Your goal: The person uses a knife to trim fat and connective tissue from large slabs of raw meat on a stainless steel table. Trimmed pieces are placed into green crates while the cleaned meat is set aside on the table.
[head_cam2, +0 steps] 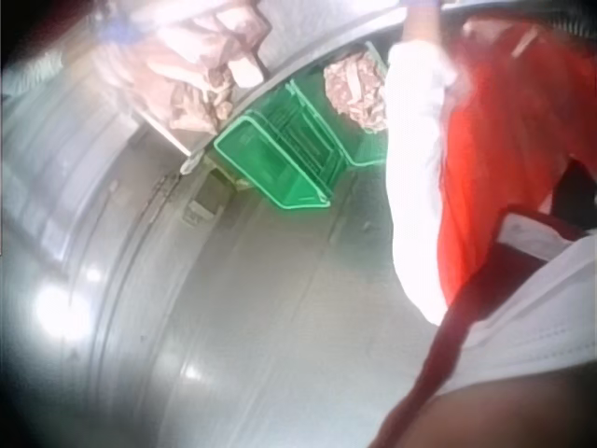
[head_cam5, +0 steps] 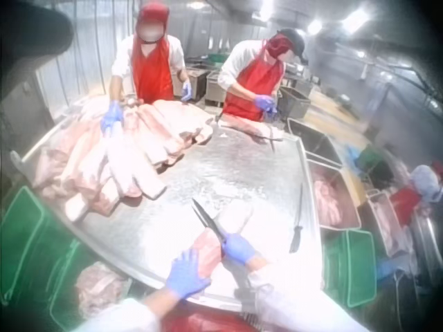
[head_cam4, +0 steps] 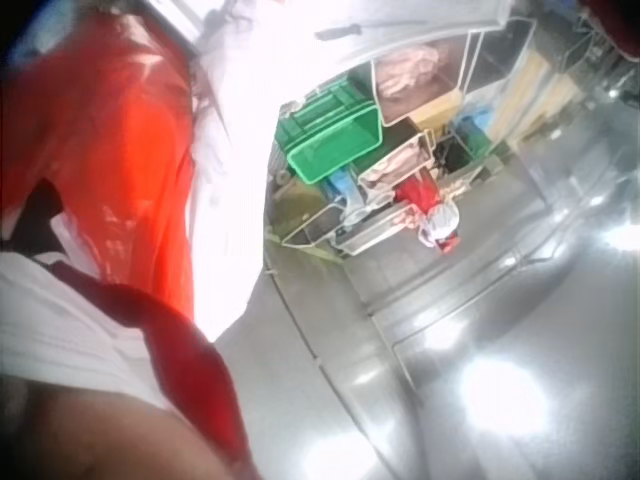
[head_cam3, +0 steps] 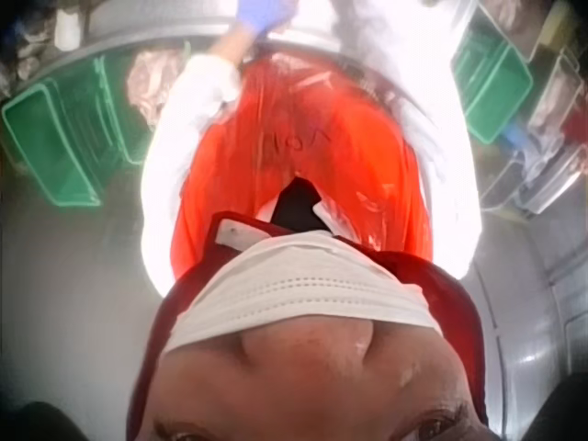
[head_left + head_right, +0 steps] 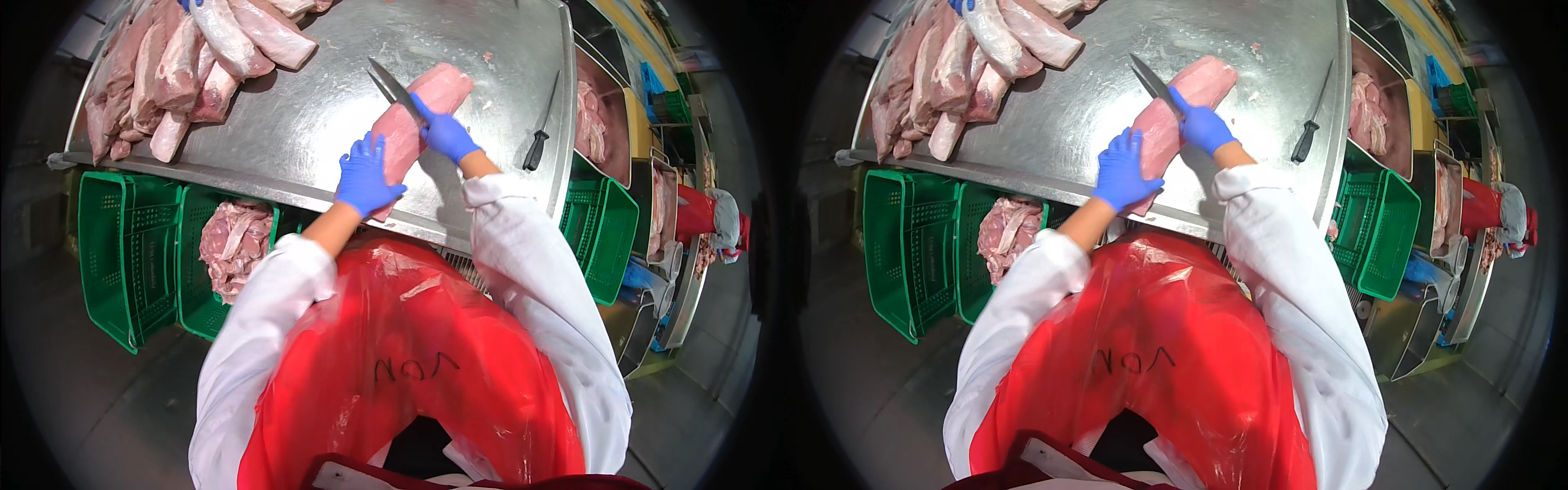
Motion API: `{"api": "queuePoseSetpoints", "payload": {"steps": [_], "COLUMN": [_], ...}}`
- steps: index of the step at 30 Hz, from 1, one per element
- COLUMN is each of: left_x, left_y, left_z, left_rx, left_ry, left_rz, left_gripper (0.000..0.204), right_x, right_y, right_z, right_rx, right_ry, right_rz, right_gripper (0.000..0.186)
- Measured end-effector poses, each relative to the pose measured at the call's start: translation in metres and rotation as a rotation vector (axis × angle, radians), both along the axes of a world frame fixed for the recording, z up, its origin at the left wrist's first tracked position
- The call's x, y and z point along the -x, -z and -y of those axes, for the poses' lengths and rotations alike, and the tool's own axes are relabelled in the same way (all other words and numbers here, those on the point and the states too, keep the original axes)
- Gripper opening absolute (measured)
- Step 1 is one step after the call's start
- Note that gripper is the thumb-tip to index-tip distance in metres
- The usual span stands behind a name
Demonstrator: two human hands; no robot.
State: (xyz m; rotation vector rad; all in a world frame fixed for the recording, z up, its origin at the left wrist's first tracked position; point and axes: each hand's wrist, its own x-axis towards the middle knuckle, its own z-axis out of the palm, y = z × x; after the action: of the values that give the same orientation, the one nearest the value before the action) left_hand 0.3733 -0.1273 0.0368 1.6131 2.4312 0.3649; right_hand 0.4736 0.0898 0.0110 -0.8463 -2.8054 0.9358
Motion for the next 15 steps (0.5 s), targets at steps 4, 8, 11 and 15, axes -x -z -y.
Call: {"api": "queuePoseSetpoints", "payload": {"steps": [4,8,11,15], "left_x": [-0.005,0.047,0.093,0.123], "left_y": [0.0,0.019,0.027,0.053], "left_z": [-0.043,-0.066,-0.067,-0.05], "left_rx": [0.334,0.282,0.098,-0.281], "left_ry": [-0.284,-0.346,-0.387,-0.346], "left_rz": [0.082,0.214,0.569,1.4], "left_gripper": [0.086,0.086,0.083,0.078], "right_x": [-0.071,-0.124,-0.153,-0.212], "right_y": [-0.009,-0.027,-0.032,-0.042], "right_z": [0.042,0.07,0.083,0.082], "right_rx": [0.061,0.138,0.13,0.247], "right_ry": [-0.12,-0.05,-0.046,-0.012], "right_rz": [0.245,0.305,0.234,0.128], "right_gripper": [0.077,0.081,0.077,0.071]}}
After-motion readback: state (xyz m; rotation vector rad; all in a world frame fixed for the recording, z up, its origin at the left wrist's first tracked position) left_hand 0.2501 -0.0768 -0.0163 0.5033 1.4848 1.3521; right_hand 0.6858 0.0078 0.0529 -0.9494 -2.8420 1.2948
